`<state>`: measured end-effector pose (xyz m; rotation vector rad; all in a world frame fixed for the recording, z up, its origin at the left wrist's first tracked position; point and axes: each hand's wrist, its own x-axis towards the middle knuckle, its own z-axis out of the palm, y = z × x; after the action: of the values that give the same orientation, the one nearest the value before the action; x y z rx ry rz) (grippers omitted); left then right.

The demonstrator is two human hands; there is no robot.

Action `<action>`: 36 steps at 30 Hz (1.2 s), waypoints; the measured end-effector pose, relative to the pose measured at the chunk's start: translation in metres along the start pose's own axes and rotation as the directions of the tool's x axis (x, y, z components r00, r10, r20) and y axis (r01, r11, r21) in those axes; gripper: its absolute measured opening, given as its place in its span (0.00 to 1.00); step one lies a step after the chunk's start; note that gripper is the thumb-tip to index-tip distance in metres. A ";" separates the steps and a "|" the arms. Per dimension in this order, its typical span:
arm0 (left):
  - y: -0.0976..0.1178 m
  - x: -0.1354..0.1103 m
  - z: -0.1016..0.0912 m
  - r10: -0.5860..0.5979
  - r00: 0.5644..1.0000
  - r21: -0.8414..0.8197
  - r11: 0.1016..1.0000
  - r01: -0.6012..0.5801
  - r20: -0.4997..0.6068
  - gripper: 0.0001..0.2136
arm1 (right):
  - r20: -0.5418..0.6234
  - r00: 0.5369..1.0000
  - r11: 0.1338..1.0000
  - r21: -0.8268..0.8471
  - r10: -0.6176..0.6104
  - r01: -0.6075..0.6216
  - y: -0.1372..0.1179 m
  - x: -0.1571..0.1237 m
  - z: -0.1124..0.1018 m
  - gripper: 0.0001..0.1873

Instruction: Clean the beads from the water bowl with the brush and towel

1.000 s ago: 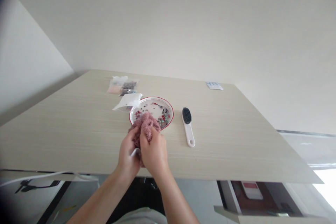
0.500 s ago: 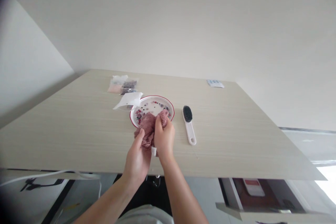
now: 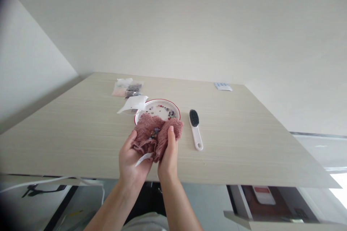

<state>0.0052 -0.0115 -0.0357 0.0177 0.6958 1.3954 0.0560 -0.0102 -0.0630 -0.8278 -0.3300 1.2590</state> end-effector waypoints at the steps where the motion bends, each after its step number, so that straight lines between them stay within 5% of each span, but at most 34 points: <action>1: -0.001 -0.001 0.000 0.008 1.000 0.000 1.000 -0.008 0.010 0.15 | -0.015 0.999 0.998 0.057 0.035 -0.034 -0.002 -0.001 0.002 0.21; 6: -0.005 0.000 -0.007 0.025 0.997 0.176 0.984 -0.037 0.069 0.14 | 0.093 0.980 0.952 0.236 0.177 -0.195 -0.010 -0.007 0.008 0.19; 10: -0.001 0.006 -0.013 0.160 0.971 0.497 0.837 -0.230 0.180 0.15 | 0.054 0.969 0.913 0.325 0.241 -0.245 -0.016 -0.009 0.003 0.16; 13: 0.008 0.011 -0.016 0.346 0.900 0.565 0.700 -0.437 0.266 0.23 | 0.088 0.954 0.894 0.335 0.287 -0.299 -0.020 -0.009 -0.003 0.18; 18: 0.028 0.014 -0.018 0.482 0.835 0.564 0.625 -0.539 0.264 0.25 | 0.189 0.939 0.907 0.261 0.287 -0.330 -0.025 -0.007 -0.010 0.21; 21: 0.041 0.003 -0.008 0.633 0.699 0.552 0.471 -0.688 0.332 0.19 | 0.180 0.943 0.906 0.276 0.280 -0.321 -0.026 -0.006 -0.011 0.19; 23: 0.049 -0.008 0.006 0.644 0.654 0.525 0.426 -0.737 0.396 0.13 | 0.170 0.948 0.913 0.270 0.267 -0.306 -0.026 -0.006 -0.012 0.19; 29: 0.039 -0.011 0.035 0.342 0.818 0.510 0.652 -0.561 0.463 0.07 | 0.240 0.935 0.937 0.173 0.261 -0.305 -0.023 -0.009 -0.012 0.22; 34: 0.003 0.017 0.017 0.289 0.868 0.524 0.704 -0.479 0.404 0.08 | 0.073 0.986 0.976 0.146 0.150 -0.159 -0.019 -0.014 0.000 0.18; 36: -0.006 0.024 0.007 0.266 0.926 0.472 0.802 -0.366 0.267 0.09 | 0.028 0.997 0.997 0.017 0.078 -0.079 -0.014 -0.016 0.005 0.17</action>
<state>0.0136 0.0117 -0.0427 0.7174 0.9191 1.4615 0.0580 -0.0241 -0.0462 -0.8150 -0.3100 1.3457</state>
